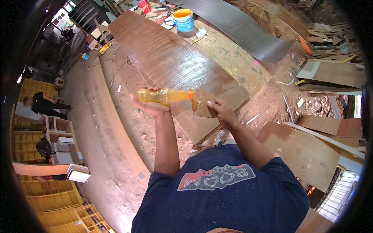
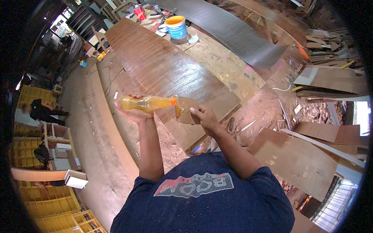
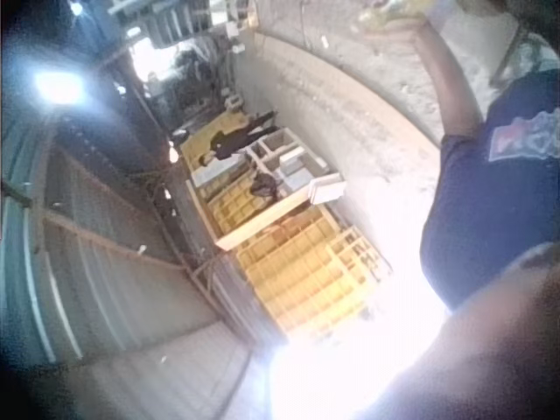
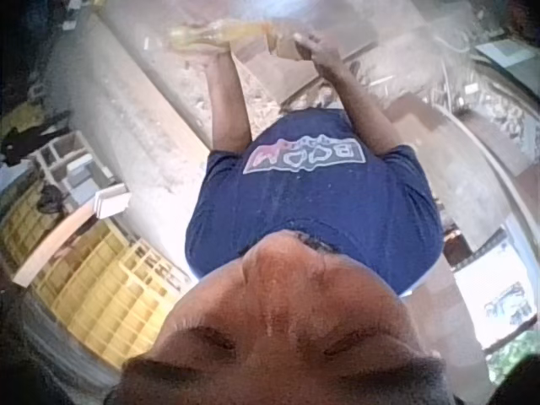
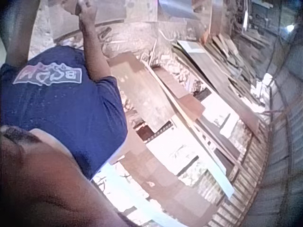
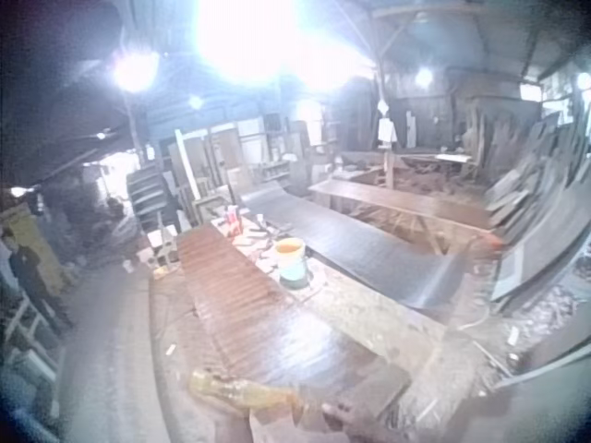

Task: The person applies glue to the edge of a large wooden panel and then carefully attaches a flexible veneer strip by hand, pressing it along the length of the edge.

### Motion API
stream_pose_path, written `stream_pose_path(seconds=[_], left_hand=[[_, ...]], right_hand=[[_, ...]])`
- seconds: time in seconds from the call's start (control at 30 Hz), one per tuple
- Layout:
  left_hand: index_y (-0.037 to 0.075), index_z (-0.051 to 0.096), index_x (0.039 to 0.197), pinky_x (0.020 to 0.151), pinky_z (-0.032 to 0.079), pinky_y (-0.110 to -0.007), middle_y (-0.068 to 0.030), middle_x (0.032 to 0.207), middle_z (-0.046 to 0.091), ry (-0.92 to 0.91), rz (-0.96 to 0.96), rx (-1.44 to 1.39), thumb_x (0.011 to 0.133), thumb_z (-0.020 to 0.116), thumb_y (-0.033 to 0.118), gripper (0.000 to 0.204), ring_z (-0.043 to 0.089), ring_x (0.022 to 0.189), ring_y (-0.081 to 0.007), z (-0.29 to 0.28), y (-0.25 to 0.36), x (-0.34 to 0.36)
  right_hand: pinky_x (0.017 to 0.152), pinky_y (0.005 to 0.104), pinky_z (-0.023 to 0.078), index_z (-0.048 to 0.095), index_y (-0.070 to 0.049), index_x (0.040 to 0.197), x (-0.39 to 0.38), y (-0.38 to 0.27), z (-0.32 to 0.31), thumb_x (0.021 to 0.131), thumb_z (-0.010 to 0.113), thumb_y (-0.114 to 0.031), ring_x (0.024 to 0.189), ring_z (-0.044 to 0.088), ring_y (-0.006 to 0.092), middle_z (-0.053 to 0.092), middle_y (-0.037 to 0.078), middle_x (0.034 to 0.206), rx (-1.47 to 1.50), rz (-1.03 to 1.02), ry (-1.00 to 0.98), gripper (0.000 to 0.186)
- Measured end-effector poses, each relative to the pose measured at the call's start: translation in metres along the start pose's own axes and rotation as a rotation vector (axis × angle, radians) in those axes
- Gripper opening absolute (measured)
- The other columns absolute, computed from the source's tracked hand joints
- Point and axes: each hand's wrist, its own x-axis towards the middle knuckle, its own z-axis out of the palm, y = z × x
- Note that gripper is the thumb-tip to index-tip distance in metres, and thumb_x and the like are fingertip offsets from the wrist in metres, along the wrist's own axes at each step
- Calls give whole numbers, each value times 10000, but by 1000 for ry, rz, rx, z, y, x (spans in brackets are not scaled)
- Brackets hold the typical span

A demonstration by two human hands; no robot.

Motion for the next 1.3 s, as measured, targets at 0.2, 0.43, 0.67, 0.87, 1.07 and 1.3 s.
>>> stream_pose_path(seconds=[0.2, 0.43, 0.67, 0.87, 1.07, 1.3], left_hand=[[117, 522, 998, 702, 514, -473, -63, 804, 567, 257, 248, 285, 907, 512, 757, 647, 602, 765, -261, 8, -56, 3], [85, 480, 1161, 804, 534, -452, -128, 915, 589, 372, -81, 151, 985, 519, 590, 536, 619, 821, -279, -47, -72, -2], [78, 614, 1106, 781, 621, -381, -106, 971, 672, 437, -381, 5, 981, 574, 433, 378, 687, 872, -268, -154, -118, -54], [136, 663, 993, 654, 636, -363, -86, 828, 678, 452, -747, -68, 979, 551, 511, 391, 679, 704, -260, -173, -156, -104], [114, 654, 1037, 724, 618, -397, -101, 854, 672, 267, -837, -297, 938, 559, 626, 530, 677, 737, -256, -225, -177, -123], [13, 620, 1057, 751, 568, -329, -57, 902, 635, 45, -1039, -481, 817, 678, 703, 734, 655, 774, -192, -256, -176, -106]], right_hand=[[812, 288, 507, 688, -13, 1255, 2, -22, -39, 1043, 614, -281, 902, 630, 120, 703, 27, 1031, -184, -35, -70, 349], [952, 305, 519, 658, -25, 1356, 28, -30, -171, 947, 548, -7, 1093, 646, 128, 740, 61, 1163, -764, -219, 23, 424], [981, 381, 515, 712, -191, 1304, 113, -14, -239, 750, 614, 38, 1071, 655, 312, 721, 110, 1188, -1332, -441, 145, 608], [971, 409, 495, 709, -168, 1298, 105, 1, -259, 744, 667, -13, 1161, 601, 306, 681, 80, 1277, -1648, -545, 180, 576], [894, 442, 512, 762, -150, 1187, 60, -25, -286, 803, 686, -108, 1015, 651, 338, 734, 106, 1096, -1852, -365, 280, 394], [812, 490, 536, 802, -195, 1090, 177, -74, -245, 827, 595, -105, 877, 681, 381, 750, 136, 914, -1813, -385, 7, 346]])
